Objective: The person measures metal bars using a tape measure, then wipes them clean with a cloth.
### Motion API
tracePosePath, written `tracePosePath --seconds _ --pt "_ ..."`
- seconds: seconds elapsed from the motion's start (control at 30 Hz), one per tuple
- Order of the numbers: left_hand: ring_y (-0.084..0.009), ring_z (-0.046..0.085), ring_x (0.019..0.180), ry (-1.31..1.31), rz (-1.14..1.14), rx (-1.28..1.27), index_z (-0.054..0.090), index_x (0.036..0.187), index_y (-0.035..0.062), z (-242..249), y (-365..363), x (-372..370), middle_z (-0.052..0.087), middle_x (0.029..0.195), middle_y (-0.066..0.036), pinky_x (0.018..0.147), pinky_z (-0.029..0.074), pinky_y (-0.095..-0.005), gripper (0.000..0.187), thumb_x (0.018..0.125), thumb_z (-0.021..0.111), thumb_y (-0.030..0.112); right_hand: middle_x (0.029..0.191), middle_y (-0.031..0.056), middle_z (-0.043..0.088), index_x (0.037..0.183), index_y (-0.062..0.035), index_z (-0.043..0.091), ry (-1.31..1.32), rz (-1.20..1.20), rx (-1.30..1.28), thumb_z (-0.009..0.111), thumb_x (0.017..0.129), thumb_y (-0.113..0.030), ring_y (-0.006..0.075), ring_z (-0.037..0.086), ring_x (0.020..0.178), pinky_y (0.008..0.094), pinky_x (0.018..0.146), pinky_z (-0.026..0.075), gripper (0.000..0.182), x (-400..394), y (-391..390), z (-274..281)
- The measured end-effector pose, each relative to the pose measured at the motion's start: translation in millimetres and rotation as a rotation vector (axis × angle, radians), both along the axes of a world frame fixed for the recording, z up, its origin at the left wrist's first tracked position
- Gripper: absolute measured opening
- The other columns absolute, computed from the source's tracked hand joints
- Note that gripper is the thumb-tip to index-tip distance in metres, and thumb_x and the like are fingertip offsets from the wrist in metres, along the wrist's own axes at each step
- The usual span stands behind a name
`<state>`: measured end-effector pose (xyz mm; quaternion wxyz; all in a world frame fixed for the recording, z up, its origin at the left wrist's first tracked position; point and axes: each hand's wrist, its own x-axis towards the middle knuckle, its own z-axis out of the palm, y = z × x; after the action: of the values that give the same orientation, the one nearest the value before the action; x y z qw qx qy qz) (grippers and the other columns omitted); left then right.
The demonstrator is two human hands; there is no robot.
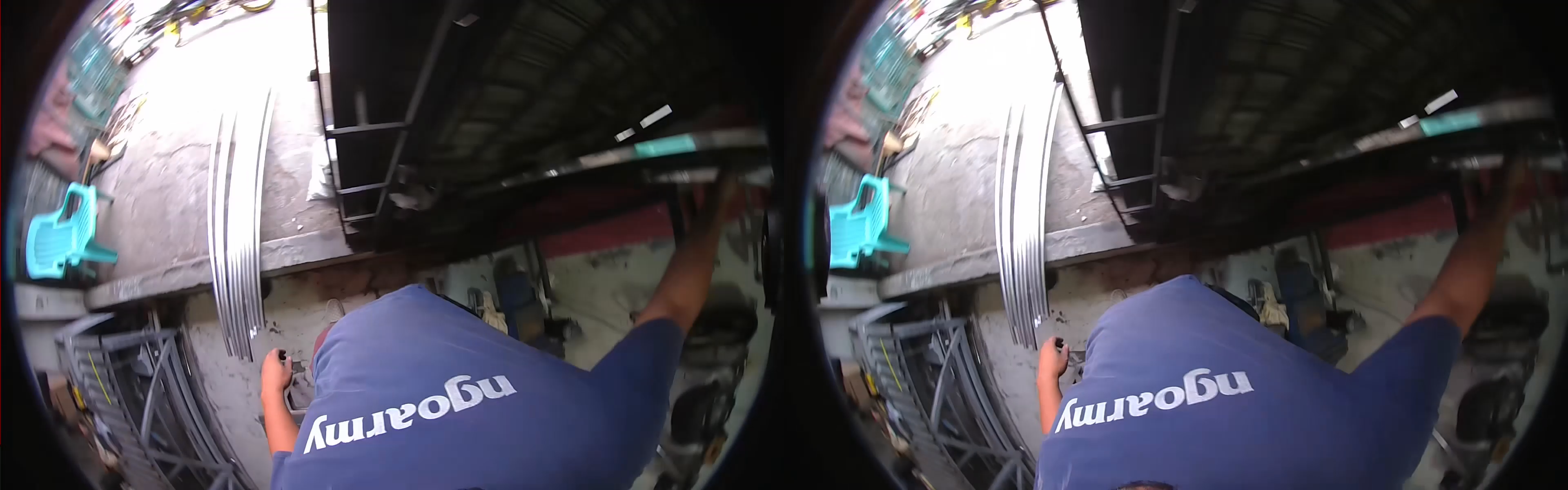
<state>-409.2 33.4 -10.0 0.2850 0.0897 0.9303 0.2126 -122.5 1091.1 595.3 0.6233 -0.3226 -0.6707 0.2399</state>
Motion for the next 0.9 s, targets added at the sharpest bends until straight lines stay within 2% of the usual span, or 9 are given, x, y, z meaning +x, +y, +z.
tracePosePath --seconds 0.1,0.27,0.37,0.47,0.5,0.6,0.67,0.77,0.9 --pt "-0.041 0.069 0.112 -0.093 -0.165 -0.032 0.07 0.117 -0.0032 3.4 34.1 -10.1 0.074 0.116 -0.024 0.1 0.055 -0.0479 0.032 0.093 0.075 0.017 0.146 0.0154 0.06 0.146 -0.0051 0.058 0.031 0.073 -0.036 0.055 0.108 -0.024 0.0328 0.056 0.136 0.0419 0.117 0.045 0.042 34.5 -9.1 0.5" --pt "-0.0407 0.068 0.115 -0.132 -0.393 0.015 0.07 0.118 -0.0028 7.7 72.4 -39.5 0.072 0.119 -0.024 0.101 0.054 -0.0468 0.032 0.094 0.074 0.018 0.16 0.0109 0.053 0.153 -0.0049 0.054 -0.504 0.227 -0.187 0.057 0.109 -0.021 0.0271 0.052 0.148 0.0414 0.116 0.048 0.047 73.1 -49.6 13.9" --pt "-0.0393 0.068 0.116 -0.05 -0.536 0.001 0.069 0.117 -0.0009 15.7 113.6 -69.5 0.072 0.12 -0.022 0.101 0.054 -0.0468 0.03 0.094 0.074 0.017 0.161 0.0128 0.052 0.158 -0.0036 0.049 -0.372 0.09 -0.253 0.053 0.111 -0.018 0.0312 0.056 0.144 0.0421 0.115 0.05 0.049 71.1 -124.4 11.8" --pt "-0.0389 0.069 0.114 0.005 -0.65 0.05 0.068 0.118 0.0006 27.7 169.3 -96.0 0.072 0.119 -0.021 0.099 0.055 -0.0468 0.03 0.094 0.074 0.017 0.175 0.0185 0.028 0.168 -0.0026 0.027 -0.179 0.127 -0.518 0.064 0.104 -0.052 0.0431 0.027 0.16 0.0484 0.133 0.022 0.089 51.5 -195.9 28.5" --pt "-0.039 0.069 0.113 0.022 -0.691 0.078 0.068 0.118 0.0007 36.9 190.4 -102.7 0.072 0.119 -0.021 0.098 0.056 -0.0468 0.03 0.094 0.074 0.018 0.157 0.0269 0.053 0.16 -0.001 0.046 -0.108 0.079 -0.495 0.07 0.105 -0.031 0.0356 0.062 0.136 0.0475 0.107 0.051 0.067 72.4 -175.7 32.4" --pt "-0.0399 0.07 0.112 0.061 -0.815 0.151 0.067 0.121 0.0018 55.6 246.2 -113.7 0.072 0.12 -0.021 0.096 0.056 -0.0475 0.031 0.095 0.072 0.018 0.111 0.0104 0.073 0.128 0.0074 0.065 -0.575 -0.283 0.058 0.076 0.092 -0.017 0.0207 0.068 0.102 0.0365 0.086 0.054 0.045 11.1 -304.2 17.3" --pt "-0.0406 0.07 0.111 0.062 -0.901 0.148 0.067 0.122 0.0022 67.9 284.6 -114.8 0.072 0.12 -0.021 0.095 0.057 -0.0483 0.031 0.095 0.072 0.018 0.111 0.011 0.075 0.13 0.0068 0.063 -0.581 -0.18 0.11 0.079 0.093 -0.018 0.0222 0.071 0.1 0.0362 0.087 0.056 0.048 1.9 -334.5 12.4" --pt "-0.0418 0.071 0.106 0.038 -1.007 0.183 0.068 0.119 0.0014 64.3 327.6 -116.3 0.072 0.118 -0.021 0.089 0.057 -0.0497 0.027 0.098 0.07 0.019 0.106 0.0187 0.076 0.129 0.0072 0.063 -1.042 -0.113 0.464 0.079 0.094 -0.02 0.0287 0.075 0.096 0.0413 0.083 0.058 0.047 -3.5 -412.7 14.8" --pt "-0.0386 0.073 0.097 -0.037 -1.155 0.304 0.068 0.117 0.0 36.6 355.5 -131.2 0.073 0.115 -0.021 0.081 0.059 -0.0457 0.022 0.098 0.07 0.012 0.099 0.0196 0.076 0.121 0.007 0.067 -1.303 -0.173 0.405 0.078 0.093 -0.02 0.0314 0.076 0.091 0.0412 0.079 0.059 0.041 35.9 -480.2 -4.7"
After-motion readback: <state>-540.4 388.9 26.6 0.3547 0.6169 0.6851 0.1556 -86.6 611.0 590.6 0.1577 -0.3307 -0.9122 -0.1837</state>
